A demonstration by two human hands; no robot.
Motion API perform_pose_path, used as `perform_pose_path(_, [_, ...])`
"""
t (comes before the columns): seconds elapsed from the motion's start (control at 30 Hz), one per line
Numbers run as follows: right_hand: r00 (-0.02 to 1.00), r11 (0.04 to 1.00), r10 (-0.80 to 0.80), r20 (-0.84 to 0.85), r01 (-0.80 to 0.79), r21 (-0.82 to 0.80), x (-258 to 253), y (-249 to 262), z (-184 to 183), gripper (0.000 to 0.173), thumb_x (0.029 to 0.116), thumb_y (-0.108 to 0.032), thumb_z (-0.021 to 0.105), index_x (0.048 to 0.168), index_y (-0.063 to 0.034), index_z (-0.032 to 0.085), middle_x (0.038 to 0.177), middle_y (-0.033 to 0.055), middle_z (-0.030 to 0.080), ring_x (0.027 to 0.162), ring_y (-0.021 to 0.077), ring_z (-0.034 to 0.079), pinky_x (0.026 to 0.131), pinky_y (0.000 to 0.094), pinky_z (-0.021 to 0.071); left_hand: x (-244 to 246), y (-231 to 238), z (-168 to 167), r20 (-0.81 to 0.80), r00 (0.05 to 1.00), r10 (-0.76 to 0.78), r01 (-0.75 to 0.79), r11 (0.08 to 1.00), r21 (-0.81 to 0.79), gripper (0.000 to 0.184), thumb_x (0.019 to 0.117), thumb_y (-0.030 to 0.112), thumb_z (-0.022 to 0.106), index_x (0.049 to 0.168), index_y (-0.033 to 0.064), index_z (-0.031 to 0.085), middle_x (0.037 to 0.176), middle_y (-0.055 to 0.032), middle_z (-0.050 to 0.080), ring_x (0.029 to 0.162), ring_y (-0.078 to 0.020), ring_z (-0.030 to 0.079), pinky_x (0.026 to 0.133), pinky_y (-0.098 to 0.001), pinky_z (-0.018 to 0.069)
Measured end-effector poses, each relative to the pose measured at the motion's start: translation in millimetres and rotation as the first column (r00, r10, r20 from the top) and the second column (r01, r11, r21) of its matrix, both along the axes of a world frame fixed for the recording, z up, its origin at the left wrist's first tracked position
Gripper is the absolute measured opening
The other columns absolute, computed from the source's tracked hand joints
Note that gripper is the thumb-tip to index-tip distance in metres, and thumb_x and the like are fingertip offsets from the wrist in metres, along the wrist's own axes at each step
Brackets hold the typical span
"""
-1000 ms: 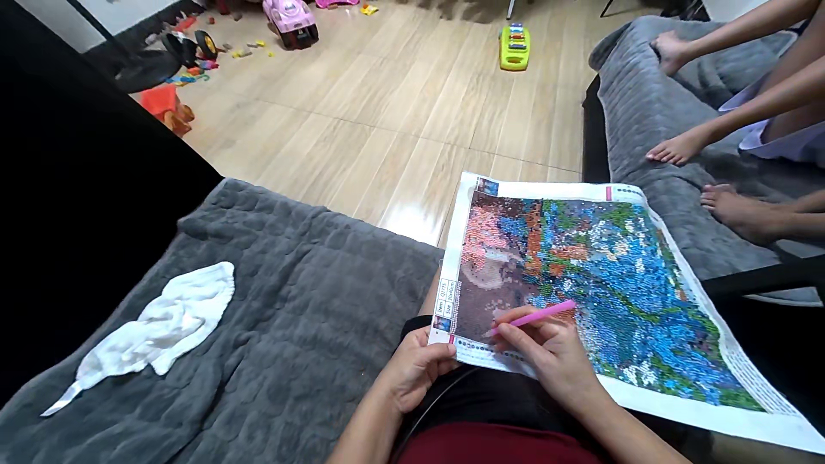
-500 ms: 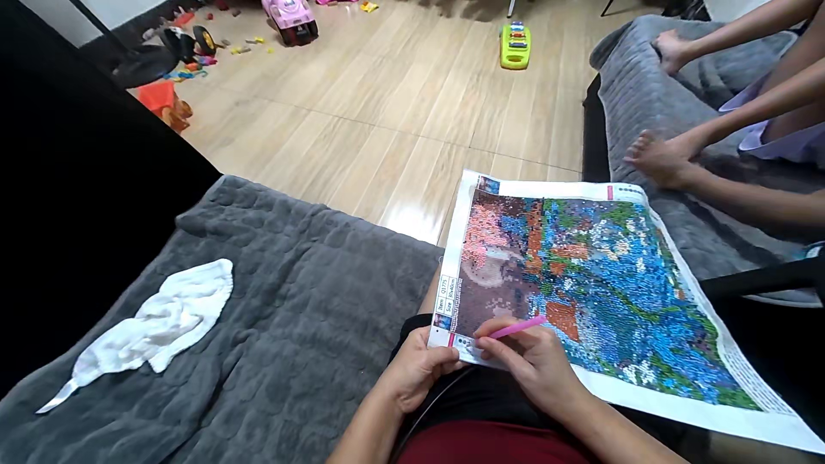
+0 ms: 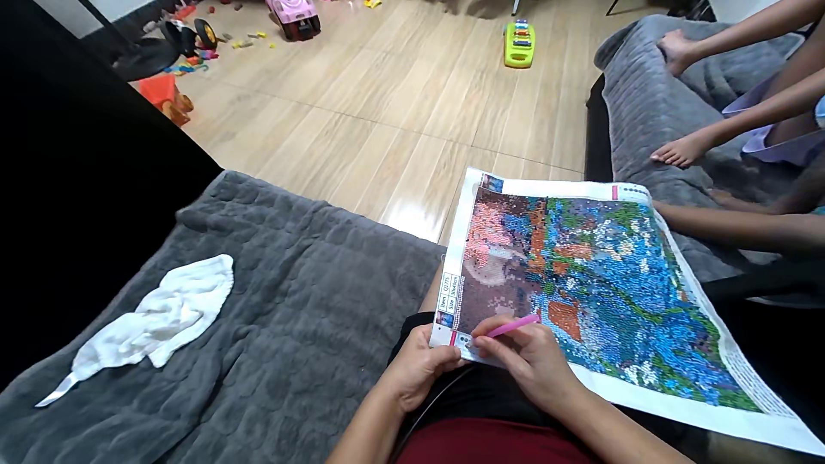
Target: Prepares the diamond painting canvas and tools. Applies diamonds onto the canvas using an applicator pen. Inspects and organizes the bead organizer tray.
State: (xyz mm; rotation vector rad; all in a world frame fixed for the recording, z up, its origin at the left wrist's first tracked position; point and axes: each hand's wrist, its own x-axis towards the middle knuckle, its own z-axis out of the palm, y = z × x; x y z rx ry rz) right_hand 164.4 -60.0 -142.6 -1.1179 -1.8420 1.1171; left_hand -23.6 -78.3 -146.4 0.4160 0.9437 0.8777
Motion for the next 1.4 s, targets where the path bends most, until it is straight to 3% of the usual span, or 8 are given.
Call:
perform_pose_path(0.17, [0.992,0.968,-0.040,-0.122,0.007,-0.252,-3,4,8,0.015,0.0971,-0.009,0.059,0.097,-0.0005,0.072,0.088,-0.0002,0.074,0.076,0.0044,0.071,0.074,0.0220,0.0615,-2,1,-1,-0.007,1.000,-0.029,0.029,0.999,0.026,0.026,0.0857,-0.016,0.053,0.105,0.0001,0.061,0.090,-0.0037,0.075,0.082,-0.0110,0.073,0.083,-0.0280,0.0616])
perform_pose_path(0.33, [0.940,0.894,-0.187,-0.286,0.042,-0.446,-3,16,21,0.013,0.0974,-0.001,0.057,0.096,-0.0022,0.069,0.085,0.0031,0.074,0.075,0.0117,0.073,0.075,0.0274,0.0631,-13,14,-6,0.013,0.998,-0.066,0.065,0.997,0.041,0.026,0.0895,-0.009,0.053,0.113,0.0003,0.059,0.097,-0.0047,0.074,0.088,-0.0117,0.073,0.085,-0.0291,0.0606])
perform_pose_path(0.5, [0.913,0.910,-0.301,-0.277,0.188,-0.370,-6,39,20,0.014,0.0987,0.004,0.056,0.099,-0.0004,0.069,0.083,0.0026,0.074,0.072,0.0101,0.072,0.072,0.0264,0.0622,-14,50,-7,-0.033,0.998,-0.046,0.048,0.996,0.073,0.029,0.1032,0.003,0.044,0.127,0.0018,0.060,0.096,-0.0064,0.072,0.082,-0.0117,0.071,0.078,-0.0289,0.0600])
perform_pose_path(0.7, [0.911,0.917,-0.369,-0.185,0.325,-0.231,-15,61,11,0.007,0.0978,0.003,0.061,0.101,0.0027,0.067,0.085,0.0039,0.071,0.071,0.0081,0.071,0.071,0.0246,0.0620,2,74,-7,-0.003,1.000,0.015,-0.015,1.000,-0.008,0.020,0.1043,0.002,0.045,0.117,0.0067,0.060,0.084,-0.0063,0.070,0.067,-0.0109,0.069,0.061,-0.0256,0.0594])
perform_pose_path(1.2, [0.946,0.948,-0.309,-0.099,0.298,-0.113,-18,65,-1,0.009,0.0972,0.002,0.062,0.103,0.0039,0.068,0.086,0.0056,0.072,0.073,0.0072,0.071,0.072,0.0239,0.0614,2,70,-11,0.035,0.999,0.023,-0.023,1.000,-0.004,0.024,0.1037,0.003,0.045,0.121,0.0087,0.060,0.085,-0.0046,0.070,0.068,-0.0094,0.069,0.063,-0.0249,0.0597])
perform_pose_path(1.4, [0.951,0.952,-0.298,-0.079,0.290,-0.093,-19,65,-2,0.008,0.0971,0.001,0.062,0.102,0.0032,0.069,0.087,0.0064,0.072,0.074,0.0078,0.072,0.073,0.0244,0.0619,3,70,-11,0.036,0.999,0.033,-0.033,0.999,-0.003,0.022,0.1036,0.002,0.045,0.118,0.0077,0.061,0.085,-0.0049,0.070,0.068,-0.0095,0.069,0.062,-0.0250,0.0597])
